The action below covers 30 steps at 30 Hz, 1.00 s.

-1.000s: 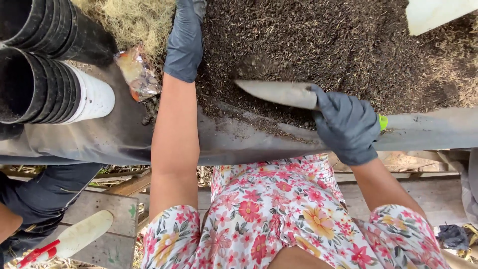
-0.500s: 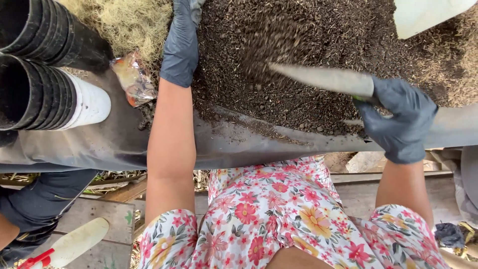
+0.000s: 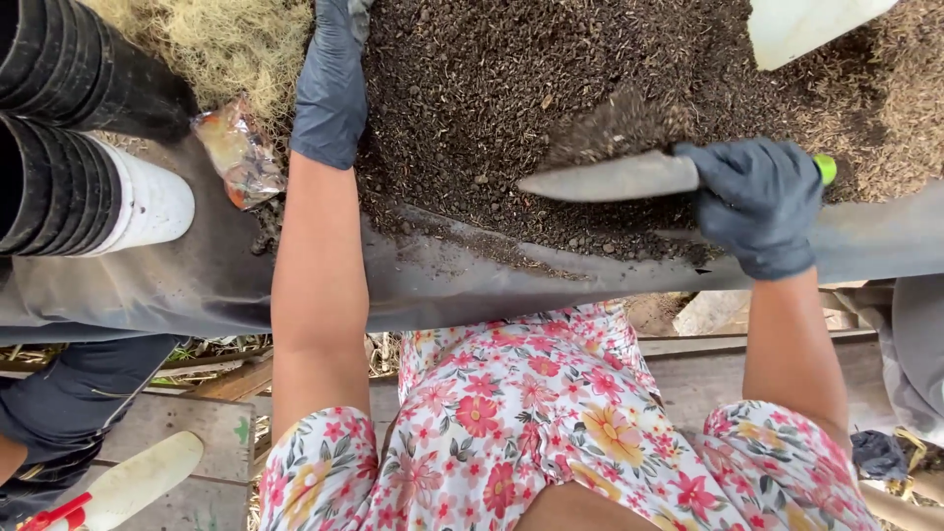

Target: Mixing soil on a table using hands and a hand trowel

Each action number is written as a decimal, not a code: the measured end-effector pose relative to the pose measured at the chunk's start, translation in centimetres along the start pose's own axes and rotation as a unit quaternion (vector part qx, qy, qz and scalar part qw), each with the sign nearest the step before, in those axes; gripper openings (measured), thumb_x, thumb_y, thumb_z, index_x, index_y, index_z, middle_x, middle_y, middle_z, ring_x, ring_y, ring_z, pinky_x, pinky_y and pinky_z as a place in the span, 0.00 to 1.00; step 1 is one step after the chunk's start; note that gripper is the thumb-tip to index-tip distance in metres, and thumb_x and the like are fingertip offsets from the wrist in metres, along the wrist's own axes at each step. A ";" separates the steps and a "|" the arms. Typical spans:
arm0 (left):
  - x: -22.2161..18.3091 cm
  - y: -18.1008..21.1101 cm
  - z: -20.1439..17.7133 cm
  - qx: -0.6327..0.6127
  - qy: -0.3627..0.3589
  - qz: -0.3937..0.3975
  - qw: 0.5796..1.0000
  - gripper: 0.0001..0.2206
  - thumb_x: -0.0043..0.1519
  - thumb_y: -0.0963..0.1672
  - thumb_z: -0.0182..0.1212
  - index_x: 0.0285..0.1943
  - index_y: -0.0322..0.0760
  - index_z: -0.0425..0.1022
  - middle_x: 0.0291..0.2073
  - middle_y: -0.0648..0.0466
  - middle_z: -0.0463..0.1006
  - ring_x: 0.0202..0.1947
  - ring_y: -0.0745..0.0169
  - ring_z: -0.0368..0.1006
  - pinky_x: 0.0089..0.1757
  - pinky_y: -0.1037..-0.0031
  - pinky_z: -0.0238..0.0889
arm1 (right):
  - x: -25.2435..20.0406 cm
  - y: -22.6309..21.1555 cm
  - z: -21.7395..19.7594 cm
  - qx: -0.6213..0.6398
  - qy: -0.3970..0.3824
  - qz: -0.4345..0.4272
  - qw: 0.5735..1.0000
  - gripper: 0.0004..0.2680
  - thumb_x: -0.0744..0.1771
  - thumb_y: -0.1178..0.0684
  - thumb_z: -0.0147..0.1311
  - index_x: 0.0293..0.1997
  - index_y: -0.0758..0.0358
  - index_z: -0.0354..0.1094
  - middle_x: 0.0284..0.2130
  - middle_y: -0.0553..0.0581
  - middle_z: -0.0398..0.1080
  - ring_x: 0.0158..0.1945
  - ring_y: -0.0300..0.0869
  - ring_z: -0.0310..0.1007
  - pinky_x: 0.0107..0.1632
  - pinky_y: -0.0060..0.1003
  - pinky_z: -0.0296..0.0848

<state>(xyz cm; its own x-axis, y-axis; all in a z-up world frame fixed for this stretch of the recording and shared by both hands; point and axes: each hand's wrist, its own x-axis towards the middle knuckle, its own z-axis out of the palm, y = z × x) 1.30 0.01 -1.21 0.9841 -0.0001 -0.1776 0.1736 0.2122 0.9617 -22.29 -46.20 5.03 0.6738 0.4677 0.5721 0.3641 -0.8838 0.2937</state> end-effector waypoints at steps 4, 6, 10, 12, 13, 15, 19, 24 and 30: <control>-1.8 1.7 1.3 0.050 -0.048 0.095 0.993 0.47 0.39 0.76 0.48 0.54 0.49 0.75 0.56 0.51 0.79 0.63 0.48 0.69 0.67 0.49 0.46 | 6.3 -0.7 0.7 -0.039 0.054 -0.030 0.997 0.08 0.74 0.48 0.59 0.59 0.37 0.80 0.23 0.38 0.62 0.23 0.31 0.56 0.28 0.28 0.60; 0.2 -1.4 -0.2 0.008 -0.070 0.139 0.988 0.42 0.53 0.70 0.49 0.65 0.45 0.69 0.64 0.49 0.73 0.69 0.48 0.65 0.69 0.55 0.48 | 7.8 -0.6 0.6 -0.057 0.036 -0.020 0.998 0.13 0.73 0.46 0.65 0.66 0.39 0.75 0.27 0.40 0.63 0.26 0.33 0.58 0.30 0.30 0.61; -5.7 3.9 -0.2 0.495 -0.065 0.438 0.747 0.32 0.77 0.31 0.38 0.85 0.51 0.36 0.81 0.44 0.48 0.83 0.44 0.50 0.80 0.57 0.49 | 10.2 -1.8 -4.1 0.011 -0.043 0.107 0.993 0.06 0.80 0.47 0.61 0.53 0.53 0.71 0.33 0.50 0.66 0.31 0.44 0.67 0.30 0.41 0.66; -10.8 7.9 1.5 0.333 -0.094 0.366 0.864 0.24 0.79 0.38 0.42 0.83 0.43 0.42 0.80 0.44 0.51 0.83 0.46 0.50 0.80 0.59 0.47 | 8.4 -1.9 -6.3 0.030 -0.048 0.127 0.990 0.07 0.81 0.49 0.55 0.53 0.59 0.69 0.35 0.54 0.66 0.30 0.45 0.65 0.31 0.41 0.63; -13.3 9.9 2.3 0.156 -0.121 0.277 0.940 0.20 0.82 0.45 0.45 0.81 0.36 0.49 0.80 0.43 0.54 0.82 0.48 0.50 0.79 0.61 0.46 | 7.5 -2.0 -7.3 0.048 -0.052 0.146 0.987 0.08 0.82 0.51 0.50 0.53 0.66 0.66 0.36 0.57 0.66 0.30 0.45 0.63 0.31 0.40 0.61; -15.9 9.7 1.4 0.200 -0.108 0.291 0.929 0.22 0.80 0.42 0.47 0.81 0.34 0.46 0.80 0.42 0.51 0.83 0.47 0.47 0.80 0.61 0.44 | 3.7 -2.4 -8.4 0.027 -0.076 0.174 0.981 0.09 0.80 0.53 0.49 0.62 0.71 0.61 0.46 0.70 0.70 0.35 0.60 0.70 0.33 0.53 0.65; -19.9 7.7 0.7 0.321 -0.102 0.260 0.905 0.33 0.76 0.48 0.51 0.83 0.37 0.33 0.83 0.40 0.39 0.85 0.44 0.37 0.80 0.59 0.36 | -1.3 -4.3 -9.5 -0.080 -0.244 0.327 0.909 0.17 0.75 0.52 0.44 0.73 0.70 0.56 0.41 0.69 0.73 0.29 0.65 0.75 0.26 0.57 0.71; -20.2 4.9 0.8 0.472 -0.081 0.235 0.846 0.39 0.75 0.53 0.51 0.82 0.31 0.29 0.82 0.37 0.35 0.84 0.42 0.33 0.79 0.60 0.29 | -3.8 -7.1 -7.2 -0.211 -0.322 0.338 0.859 0.15 0.78 0.47 0.39 0.69 0.68 0.56 0.35 0.56 0.69 0.24 0.44 0.72 0.20 0.38 0.69; -18.1 2.6 2.4 0.428 -0.040 0.229 0.873 0.41 0.76 0.55 0.48 0.82 0.31 0.21 0.83 0.38 0.25 0.85 0.41 0.24 0.80 0.59 0.23 | -1.3 -8.4 -4.4 -0.428 -0.387 0.169 0.799 0.20 0.71 0.36 0.39 0.63 0.60 0.58 0.28 0.40 0.60 0.21 0.24 0.58 0.18 0.23 0.57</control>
<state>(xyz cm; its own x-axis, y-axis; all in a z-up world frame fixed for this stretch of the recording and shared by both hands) -15.94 -1.79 5.04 0.9514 -0.1821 0.2485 -0.3077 -0.6007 0.7378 -29.04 -39.48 5.21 0.9573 -0.2248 0.1818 -0.2723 -0.4898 0.8282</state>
